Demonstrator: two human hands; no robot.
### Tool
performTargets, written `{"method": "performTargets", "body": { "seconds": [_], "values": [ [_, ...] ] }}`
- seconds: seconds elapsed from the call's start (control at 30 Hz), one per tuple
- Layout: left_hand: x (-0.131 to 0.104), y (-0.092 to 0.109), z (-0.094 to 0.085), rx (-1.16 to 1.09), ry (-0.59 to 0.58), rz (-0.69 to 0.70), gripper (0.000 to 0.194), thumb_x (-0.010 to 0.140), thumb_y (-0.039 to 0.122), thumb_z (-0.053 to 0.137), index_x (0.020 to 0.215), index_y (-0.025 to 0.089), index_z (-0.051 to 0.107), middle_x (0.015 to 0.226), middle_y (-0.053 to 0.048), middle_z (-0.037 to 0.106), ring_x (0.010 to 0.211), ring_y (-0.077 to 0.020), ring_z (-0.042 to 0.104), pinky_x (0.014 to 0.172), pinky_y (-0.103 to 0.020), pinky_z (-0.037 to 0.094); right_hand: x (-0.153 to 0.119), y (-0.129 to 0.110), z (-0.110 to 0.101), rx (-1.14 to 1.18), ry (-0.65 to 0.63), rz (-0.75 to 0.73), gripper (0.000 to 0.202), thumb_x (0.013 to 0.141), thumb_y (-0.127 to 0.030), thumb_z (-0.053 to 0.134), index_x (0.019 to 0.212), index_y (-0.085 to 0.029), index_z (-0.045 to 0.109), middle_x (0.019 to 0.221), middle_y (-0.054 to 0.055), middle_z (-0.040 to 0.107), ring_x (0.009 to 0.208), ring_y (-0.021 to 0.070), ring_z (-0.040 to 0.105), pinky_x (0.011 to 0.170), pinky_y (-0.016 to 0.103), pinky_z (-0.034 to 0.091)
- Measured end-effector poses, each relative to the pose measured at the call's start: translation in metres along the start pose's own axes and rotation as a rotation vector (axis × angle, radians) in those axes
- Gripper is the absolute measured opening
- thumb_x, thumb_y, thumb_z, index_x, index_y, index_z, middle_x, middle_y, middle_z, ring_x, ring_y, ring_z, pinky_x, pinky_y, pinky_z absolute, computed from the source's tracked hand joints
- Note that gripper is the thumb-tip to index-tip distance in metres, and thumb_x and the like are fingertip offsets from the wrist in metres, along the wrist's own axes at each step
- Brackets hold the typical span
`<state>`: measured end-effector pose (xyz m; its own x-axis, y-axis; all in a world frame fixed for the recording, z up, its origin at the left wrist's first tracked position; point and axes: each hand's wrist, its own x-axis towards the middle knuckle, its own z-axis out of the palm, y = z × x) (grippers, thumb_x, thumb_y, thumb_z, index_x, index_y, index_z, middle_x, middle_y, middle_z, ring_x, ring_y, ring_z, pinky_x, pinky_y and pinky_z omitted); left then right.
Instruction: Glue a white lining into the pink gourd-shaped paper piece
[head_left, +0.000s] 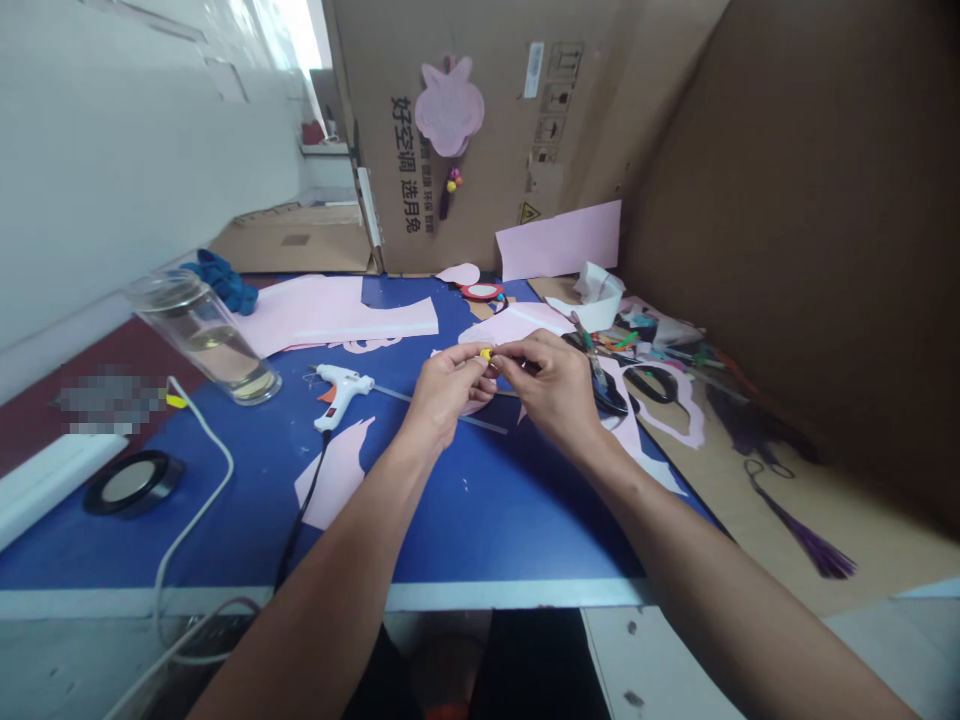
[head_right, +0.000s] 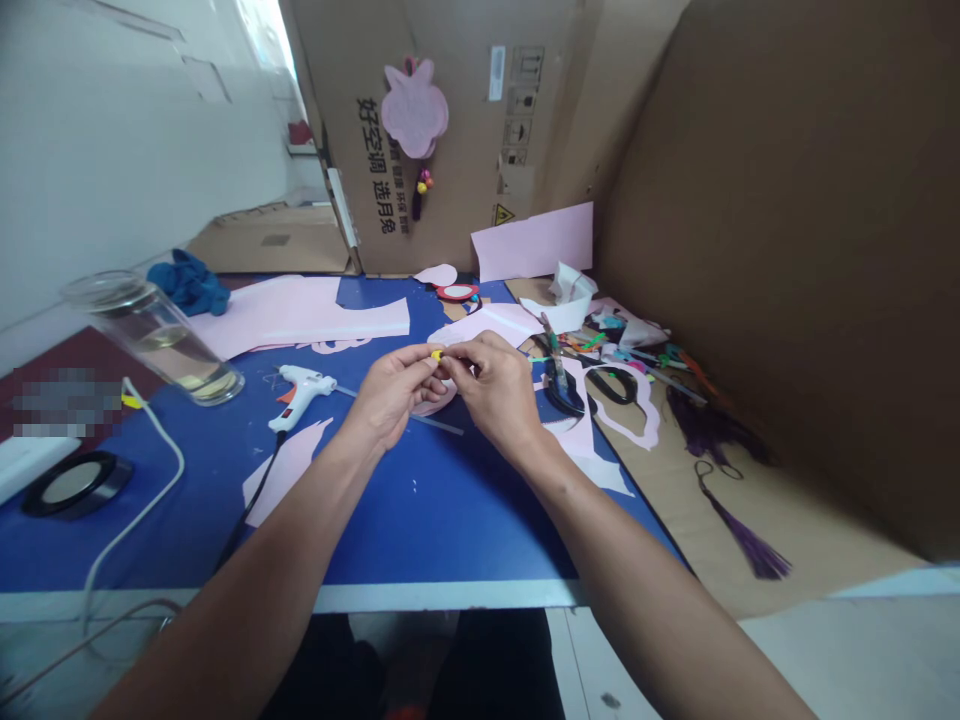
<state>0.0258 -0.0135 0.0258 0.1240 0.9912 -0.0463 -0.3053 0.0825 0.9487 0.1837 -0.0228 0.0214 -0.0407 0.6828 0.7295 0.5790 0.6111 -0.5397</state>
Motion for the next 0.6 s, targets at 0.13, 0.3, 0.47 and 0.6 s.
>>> {"method": "performTargets", "body": {
  "seconds": [0.13,0.3,0.47,0.6],
  "values": [
    [-0.0005,0.0003,0.0006,0.002,0.003,0.000,0.010,0.094,0.012,0.071,0.100,0.013,0.078,0.076,-0.003,0.073,0.057,-0.0077,0.063,0.058,-0.017,0.052,0.0002,-0.0015,0.0003,0.007,0.002,0.023,0.013,0.097,-0.019,0.074,0.094,-0.024,0.086,0.082,0.004,0.074,0.073,0.0199,0.067,0.069,0.033,0.052],
    [-0.0012,-0.0002,0.0020,0.013,-0.003,0.008,0.011,0.091,0.011,0.071,0.098,0.015,0.079,0.071,-0.002,0.071,0.056,-0.0080,0.061,0.057,-0.017,0.049,0.0004,-0.0032,0.0006,-0.019,0.008,0.016,0.013,0.095,-0.016,0.072,0.091,-0.021,0.083,0.086,0.005,0.076,0.072,0.0190,0.067,0.069,0.033,0.052],
    [-0.0026,0.0009,0.0038,0.020,0.022,0.041,0.011,0.089,0.010,0.074,0.097,0.016,0.078,0.067,0.000,0.069,0.055,-0.0082,0.060,0.057,-0.017,0.048,0.0006,-0.0027,-0.0001,-0.016,0.001,0.029,0.014,0.096,-0.019,0.072,0.090,-0.023,0.084,0.084,0.005,0.076,0.072,0.0197,0.067,0.069,0.033,0.053],
    [-0.0041,0.0030,0.0052,0.046,0.034,0.059,0.013,0.090,0.006,0.071,0.097,0.015,0.077,0.068,-0.001,0.070,0.055,-0.0082,0.060,0.058,-0.018,0.049,0.0005,-0.0006,0.0000,0.019,0.001,0.023,0.015,0.097,-0.018,0.073,0.094,-0.022,0.086,0.084,0.005,0.076,0.074,0.0201,0.068,0.070,0.034,0.053]
  ]
}}
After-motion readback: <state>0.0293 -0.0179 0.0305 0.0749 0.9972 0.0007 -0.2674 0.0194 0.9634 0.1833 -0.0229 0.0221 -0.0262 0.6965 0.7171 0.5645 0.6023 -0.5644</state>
